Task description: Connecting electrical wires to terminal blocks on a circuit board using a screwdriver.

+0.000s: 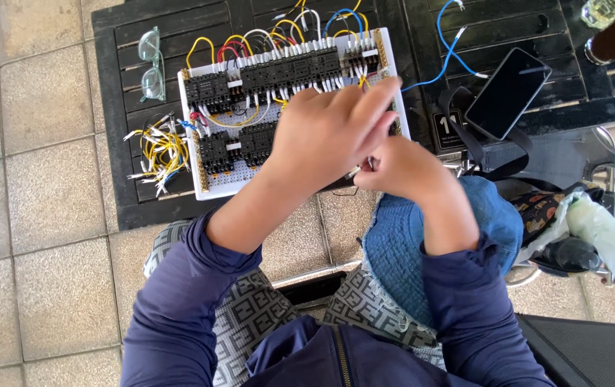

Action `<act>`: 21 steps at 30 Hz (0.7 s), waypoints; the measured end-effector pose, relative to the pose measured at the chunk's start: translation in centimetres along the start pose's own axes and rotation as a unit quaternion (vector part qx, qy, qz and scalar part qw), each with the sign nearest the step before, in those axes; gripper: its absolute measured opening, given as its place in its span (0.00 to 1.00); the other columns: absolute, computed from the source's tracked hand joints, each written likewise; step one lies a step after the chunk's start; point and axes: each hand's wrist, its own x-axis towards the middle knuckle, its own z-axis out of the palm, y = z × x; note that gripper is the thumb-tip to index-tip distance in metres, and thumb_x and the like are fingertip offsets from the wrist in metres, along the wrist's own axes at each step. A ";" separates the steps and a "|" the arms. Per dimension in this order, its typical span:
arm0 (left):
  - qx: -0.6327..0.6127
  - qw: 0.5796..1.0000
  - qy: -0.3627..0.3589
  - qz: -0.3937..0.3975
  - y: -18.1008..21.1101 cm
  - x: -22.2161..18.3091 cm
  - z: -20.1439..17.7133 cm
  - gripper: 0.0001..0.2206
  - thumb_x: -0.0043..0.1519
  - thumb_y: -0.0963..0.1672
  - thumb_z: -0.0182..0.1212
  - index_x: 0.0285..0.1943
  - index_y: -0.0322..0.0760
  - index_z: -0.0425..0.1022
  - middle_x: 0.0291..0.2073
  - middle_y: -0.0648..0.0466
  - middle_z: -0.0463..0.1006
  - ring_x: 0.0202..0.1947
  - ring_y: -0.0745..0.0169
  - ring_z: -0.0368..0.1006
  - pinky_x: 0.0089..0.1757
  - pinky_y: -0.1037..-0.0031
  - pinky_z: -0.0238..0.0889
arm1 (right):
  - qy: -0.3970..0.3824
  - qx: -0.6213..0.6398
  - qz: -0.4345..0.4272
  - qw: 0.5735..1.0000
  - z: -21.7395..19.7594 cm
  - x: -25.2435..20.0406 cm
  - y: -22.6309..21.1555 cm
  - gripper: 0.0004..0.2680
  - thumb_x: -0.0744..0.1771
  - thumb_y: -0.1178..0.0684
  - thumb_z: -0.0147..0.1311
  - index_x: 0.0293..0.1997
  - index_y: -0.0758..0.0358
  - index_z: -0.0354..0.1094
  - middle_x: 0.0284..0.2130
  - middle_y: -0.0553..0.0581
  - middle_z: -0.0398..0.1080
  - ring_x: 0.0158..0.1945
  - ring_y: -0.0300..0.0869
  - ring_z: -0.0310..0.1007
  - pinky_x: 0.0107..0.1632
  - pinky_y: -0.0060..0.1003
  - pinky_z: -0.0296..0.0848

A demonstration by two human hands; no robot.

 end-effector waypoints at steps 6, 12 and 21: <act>-0.205 0.967 0.073 -0.133 -1.2 -2.4 -1.1 0.11 0.73 0.49 0.55 0.55 0.43 0.77 0.38 0.58 0.83 0.26 0.66 0.76 0.28 0.72 0.62 | 0.165 0.088 -0.270 0.945 -3.3 -1.2 1.2 0.03 0.63 0.63 0.48 0.30 0.61 0.61 0.25 0.51 0.58 0.29 0.39 0.57 0.34 0.35 0.55; -0.295 0.931 -0.003 -0.216 -2.7 -3.7 -1.2 0.12 0.75 0.46 0.51 0.62 0.34 0.67 0.35 0.55 0.73 0.25 0.71 0.68 0.26 0.80 0.59 | 0.025 0.081 -0.305 0.948 -4.4 -1.1 2.8 0.06 0.63 0.57 0.58 0.26 0.55 0.66 0.23 0.44 0.72 0.23 0.31 0.62 0.29 0.29 0.60; -0.381 0.916 0.047 -0.115 -1.9 -3.5 0.8 0.14 0.70 0.38 0.53 0.65 0.31 0.64 0.47 0.43 0.73 0.28 0.56 0.74 0.30 0.70 0.76 | -0.019 0.228 -0.290 0.929 -4.1 -2.2 1.0 0.06 0.62 0.59 0.66 0.35 0.59 0.71 0.43 0.62 0.80 0.19 0.32 0.51 0.24 0.31 0.60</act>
